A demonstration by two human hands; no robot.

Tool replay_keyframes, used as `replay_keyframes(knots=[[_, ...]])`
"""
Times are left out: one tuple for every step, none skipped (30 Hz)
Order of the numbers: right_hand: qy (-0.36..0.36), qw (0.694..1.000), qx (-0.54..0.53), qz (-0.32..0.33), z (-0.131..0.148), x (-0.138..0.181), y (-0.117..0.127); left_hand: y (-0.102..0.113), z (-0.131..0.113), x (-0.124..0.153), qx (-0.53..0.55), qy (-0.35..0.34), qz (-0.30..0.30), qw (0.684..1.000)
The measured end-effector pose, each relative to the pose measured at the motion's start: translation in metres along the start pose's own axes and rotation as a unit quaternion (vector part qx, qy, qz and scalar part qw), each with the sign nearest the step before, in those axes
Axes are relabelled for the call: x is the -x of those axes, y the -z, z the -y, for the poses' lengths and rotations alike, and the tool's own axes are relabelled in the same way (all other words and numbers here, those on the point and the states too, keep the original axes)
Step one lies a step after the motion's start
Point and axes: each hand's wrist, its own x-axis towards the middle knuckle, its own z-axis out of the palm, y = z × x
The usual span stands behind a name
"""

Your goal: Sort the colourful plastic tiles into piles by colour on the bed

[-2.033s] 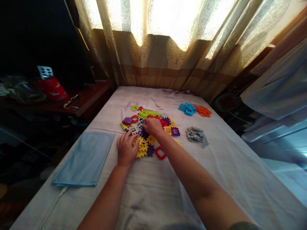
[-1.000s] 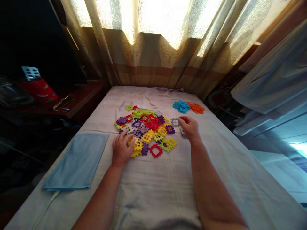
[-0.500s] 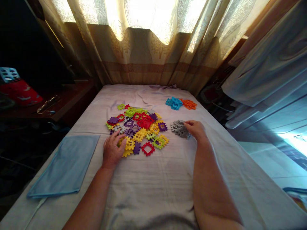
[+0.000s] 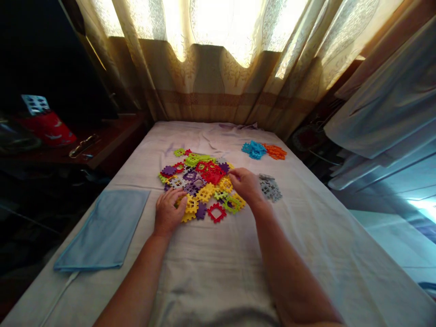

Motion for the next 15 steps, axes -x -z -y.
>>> replay_keyframes(knots=[[0.03,0.999,-0.003,0.016,0.014,0.001,-0.007,0.0,0.0,-0.001,0.015,0.01,-0.003,1.0],[0.059,0.998,-0.006,0.036,0.027,0.002,-0.015,0.001,0.0,-0.001,0.033,0.023,-0.01,0.999],[0.084,0.995,-0.009,0.055,0.039,0.002,-0.022,0.002,0.0,-0.002,0.053,0.039,-0.021,0.998],[0.108,0.992,-0.01,0.069,0.05,0.002,-0.029,0.003,0.0,-0.003,0.074,0.059,-0.033,0.995],[0.128,0.988,-0.008,0.082,0.061,0.001,-0.036,0.005,-0.001,-0.003,0.094,0.079,-0.047,0.991],[0.145,0.985,-0.001,0.093,0.072,-0.001,-0.042,0.006,-0.001,-0.004,0.11,0.099,-0.062,0.987],[0.155,0.982,0.011,0.103,0.081,-0.004,-0.048,0.007,-0.001,-0.005,0.122,0.116,-0.077,0.983],[0.159,0.981,0.027,0.11,0.09,-0.006,-0.053,0.008,-0.001,-0.005,0.133,0.129,-0.092,0.978],[0.158,0.979,0.045,0.117,0.098,-0.009,-0.057,0.009,0.0,-0.006,0.143,0.139,-0.108,0.974],[0.154,0.978,0.063,0.124,0.106,-0.011,-0.06,0.009,0.001,-0.007,0.152,0.148,-0.126,0.969],[0.149,0.977,0.078,0.132,0.112,-0.013,-0.063,0.009,0.002,-0.008,0.161,0.158,-0.146,0.963],[0.145,0.975,0.09,0.141,0.118,-0.014,-0.065,0.009,0.003,-0.008,0.17,0.17,-0.164,0.957],[0.144,0.973,0.098,0.15,0.123,-0.014,-0.068,0.009,0.004,-0.009,0.177,0.182,-0.18,0.95],[0.146,0.971,0.102,0.157,0.126,-0.014,-0.07,0.009,0.005,-0.009,0.184,0.193,-0.192,0.944],[0.148,0.97,0.105,0.163,0.129,-0.014,-0.072,0.008,0.005,-0.01,0.19,0.202,-0.2,0.94]])
